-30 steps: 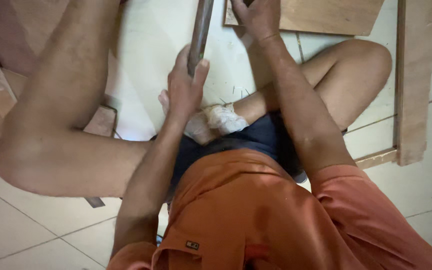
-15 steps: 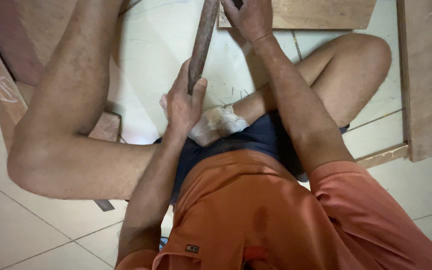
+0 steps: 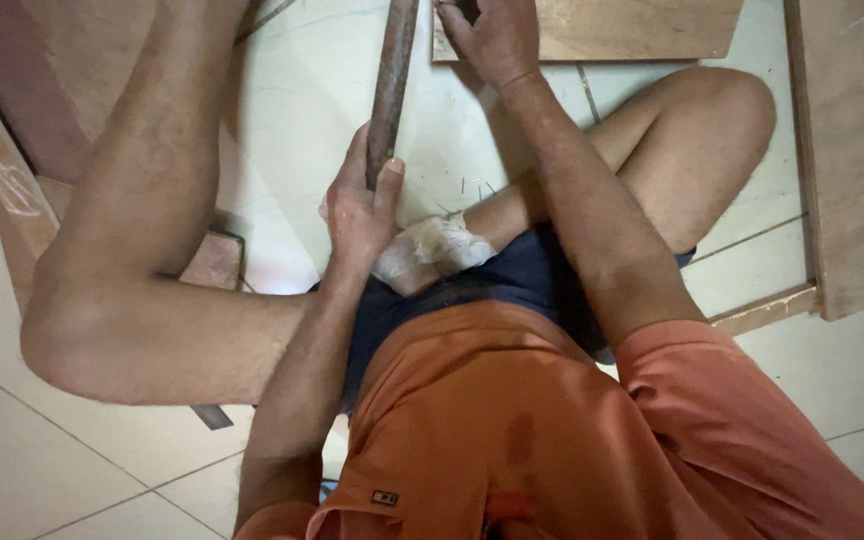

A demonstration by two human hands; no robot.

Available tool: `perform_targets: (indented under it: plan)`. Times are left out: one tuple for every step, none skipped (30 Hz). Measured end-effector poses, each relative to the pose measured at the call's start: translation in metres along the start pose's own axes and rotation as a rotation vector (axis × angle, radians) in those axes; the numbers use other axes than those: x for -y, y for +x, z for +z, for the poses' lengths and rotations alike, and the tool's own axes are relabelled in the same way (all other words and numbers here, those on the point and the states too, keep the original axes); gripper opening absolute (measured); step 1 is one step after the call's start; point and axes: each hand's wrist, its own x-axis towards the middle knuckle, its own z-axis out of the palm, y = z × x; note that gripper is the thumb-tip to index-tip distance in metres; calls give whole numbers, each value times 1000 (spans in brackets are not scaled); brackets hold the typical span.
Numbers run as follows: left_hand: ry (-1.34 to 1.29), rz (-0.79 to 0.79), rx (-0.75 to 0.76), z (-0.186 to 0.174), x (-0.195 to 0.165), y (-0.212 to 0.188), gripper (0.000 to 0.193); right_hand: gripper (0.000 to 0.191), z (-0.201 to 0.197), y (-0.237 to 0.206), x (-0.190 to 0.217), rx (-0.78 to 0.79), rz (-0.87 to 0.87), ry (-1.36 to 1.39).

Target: The person sits on the floor and uses a hammer to drive nails into a small wooden plank. They repeatedly pick up nails, position them on the wood, and strike them with the hammer to secure the plank.

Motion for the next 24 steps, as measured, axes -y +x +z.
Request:
perform_targets:
  plan:
    - [2, 12, 11, 0, -1, -1, 50, 27, 0, -1, -1, 10, 16, 31]
    - [6, 23, 21, 0, -2, -2, 50, 29, 0, -1, -1, -4, 10, 10]
    - [14, 31, 20, 0, -2, -2, 51, 31, 0, -1, -2, -16, 4, -9]
    - [22, 38, 18, 0, -3, -3, 52, 33, 1, -1, -3, -27, -3, -28]
    - [31, 45, 18, 0, -3, -2, 53, 32, 1, -1, -3, 3, 27, -11]
    - [41, 39, 32, 1, -3, -2, 53, 32, 2, -1, -3, 31, 58, 4]
    - [50, 33, 45, 1, -3, -1, 52, 32, 3, -1, -3, 58, 87, 18]
    - [61, 28, 57, 1, -2, 1, 52, 31, 4, -1, -3, 45, 76, 14]
    - [64, -34, 62, 2, -1, 2, 51, 29, 4, -1, -2, 32, 63, 11]
    - [68, -99, 66, 2, 0, 4, 51, 28, 4, -1, -1, 20, 50, 9]
    - [72, -162, 70, 2, 1, 6, 51, 25, 5, -2, -1, 18, 49, 30]
    - [42, -110, 38, 2, 2, 7, 51, 21, 5, -2, -1, 9, 47, 47]
    - [10, -64, 12, 2, 3, 8, 50, 18, 3, -3, -1, 6, 52, 62]
    - [-18, -27, -15, 2, 4, 7, 50, 19, 2, -3, 0, 11, 46, 56]
    - [-38, -43, -21, 2, 5, 6, 50, 21, 1, -2, 0, 8, 33, 51]
    - [-61, -51, -24, 1, 6, 5, 50, 22, 0, -1, 0, -1, 19, 41]
    - [-86, -66, -20, 1, 7, 3, 51, 26, -2, 0, 1, -3, 13, -6]
    - [-86, -50, -17, 1, 8, 1, 50, 29, -2, 0, 1, 0, 7, -50]
    - [-85, -28, -18, 1, 8, 0, 50, 33, -3, 1, 2, -2, -5, -94]
    - [-84, -2, -18, 1, 9, -2, 49, 24, -2, 2, 2, 75, 154, 2]
    - [-84, -29, -19, 2, 9, -3, 50, 17, -2, 1, 2, 159, 317, 100]
    - [-82, -62, -22, 2, 8, -4, 50, 13, -1, 0, 1, 248, 481, 201]
    - [-80, -92, -24, 2, 7, -4, 51, 12, 1, -1, 1, 138, 575, 365]
    - [-66, -61, -20, 2, 6, -3, 51, 11, 3, -1, 0, 18, 665, 525]
